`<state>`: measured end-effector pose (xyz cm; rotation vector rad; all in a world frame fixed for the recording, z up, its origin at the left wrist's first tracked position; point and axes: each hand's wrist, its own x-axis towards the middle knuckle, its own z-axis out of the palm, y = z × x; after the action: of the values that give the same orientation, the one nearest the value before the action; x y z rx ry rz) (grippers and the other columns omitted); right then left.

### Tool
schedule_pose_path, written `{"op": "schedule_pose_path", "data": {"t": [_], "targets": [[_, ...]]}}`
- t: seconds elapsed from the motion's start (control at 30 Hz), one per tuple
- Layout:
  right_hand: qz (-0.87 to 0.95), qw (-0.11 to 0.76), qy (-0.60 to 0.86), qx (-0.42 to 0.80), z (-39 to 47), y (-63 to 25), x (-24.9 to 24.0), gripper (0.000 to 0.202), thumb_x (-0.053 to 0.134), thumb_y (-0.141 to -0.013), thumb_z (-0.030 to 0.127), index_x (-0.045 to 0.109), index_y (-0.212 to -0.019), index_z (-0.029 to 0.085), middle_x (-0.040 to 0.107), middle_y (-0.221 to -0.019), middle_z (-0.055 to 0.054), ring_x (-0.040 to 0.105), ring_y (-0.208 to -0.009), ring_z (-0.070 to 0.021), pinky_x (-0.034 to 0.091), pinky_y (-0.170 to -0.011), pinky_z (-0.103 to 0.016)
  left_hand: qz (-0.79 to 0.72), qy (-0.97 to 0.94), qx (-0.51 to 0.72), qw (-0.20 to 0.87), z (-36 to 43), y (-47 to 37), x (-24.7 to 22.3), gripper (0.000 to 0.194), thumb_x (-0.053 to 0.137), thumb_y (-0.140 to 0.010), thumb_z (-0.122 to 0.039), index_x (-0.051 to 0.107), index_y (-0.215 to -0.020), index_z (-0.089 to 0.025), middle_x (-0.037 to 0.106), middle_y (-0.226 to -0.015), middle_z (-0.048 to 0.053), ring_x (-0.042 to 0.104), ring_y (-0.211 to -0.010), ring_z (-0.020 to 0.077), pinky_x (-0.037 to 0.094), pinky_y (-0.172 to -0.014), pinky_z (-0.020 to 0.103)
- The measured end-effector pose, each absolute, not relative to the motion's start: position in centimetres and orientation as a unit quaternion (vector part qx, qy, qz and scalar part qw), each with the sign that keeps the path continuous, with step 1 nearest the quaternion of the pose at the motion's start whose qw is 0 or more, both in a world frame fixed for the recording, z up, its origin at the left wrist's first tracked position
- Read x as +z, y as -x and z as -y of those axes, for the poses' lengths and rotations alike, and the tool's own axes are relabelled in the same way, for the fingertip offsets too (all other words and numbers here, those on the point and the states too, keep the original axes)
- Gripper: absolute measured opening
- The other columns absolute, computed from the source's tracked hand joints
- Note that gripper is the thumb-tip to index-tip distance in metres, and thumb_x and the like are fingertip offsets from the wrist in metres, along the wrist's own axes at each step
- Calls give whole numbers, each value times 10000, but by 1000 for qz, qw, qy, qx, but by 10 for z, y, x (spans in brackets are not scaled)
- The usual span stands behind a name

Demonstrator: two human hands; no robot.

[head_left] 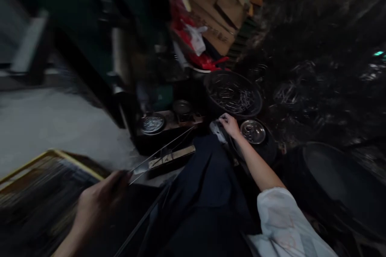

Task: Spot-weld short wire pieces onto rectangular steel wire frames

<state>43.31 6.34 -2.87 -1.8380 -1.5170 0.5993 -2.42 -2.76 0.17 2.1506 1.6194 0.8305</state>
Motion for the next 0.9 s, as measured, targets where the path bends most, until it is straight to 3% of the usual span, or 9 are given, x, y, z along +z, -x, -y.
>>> {"op": "schedule_pose_path", "data": {"t": [0.1, 0.37, 0.5, 0.63, 0.9], "targets": [[654, 304, 674, 161, -64, -380, -13, 155, 583, -882, 314, 682, -901, 197, 693, -1025, -70, 611, -1023, -210, 443, -940, -314, -572, -749, 306, 138, 26, 40, -1, 368, 496, -893, -469, 583, -661, -198, 490, -450, -38, 429, -360, 95, 295, -437, 231], [631, 200, 704, 256, -10, -350, -11, 137, 603, -846, 344, 649, -799, 224, 697, -732, -36, 666, -750, -219, 485, -765, -324, -574, -734, 334, 141, 24, 70, -3, 310, 541, -904, -414, 597, -696, -192, 516, -491, -40, 451, -391, 100, 331, -473, 223], [528, 349, 673, 381, -23, -314, -13, 265, 666, -792, 466, 564, -799, 222, 693, -710, -30, 696, -669, -204, 531, -621, -299, -566, -727, 362, 141, 25, 72, -7, 294, 530, -929, -404, 650, -779, -181, 647, -585, -3, 592, -471, 132, 393, -507, 214], [365, 515, 560, 537, -57, -232, -26, 427, 755, -713, 535, 494, -823, 215, 701, -734, -23, 718, -653, -180, 538, -552, -248, -560, -721, 393, 109, 26, 66, -14, 311, 512, -947, -384, 658, -780, -166, 639, -566, -3, 586, -442, 124, 384, -486, 213], [262, 580, 457, 621, -78, -148, -26, 348, 788, -729, 379, 497, -819, 210, 707, -745, -15, 744, -753, -181, 594, -627, -251, -582, -696, 394, 146, 32, 74, -14, 311, 509, -953, -386, 669, -803, -166, 669, -613, 9, 598, -474, 130, 400, -513, 221]]}}
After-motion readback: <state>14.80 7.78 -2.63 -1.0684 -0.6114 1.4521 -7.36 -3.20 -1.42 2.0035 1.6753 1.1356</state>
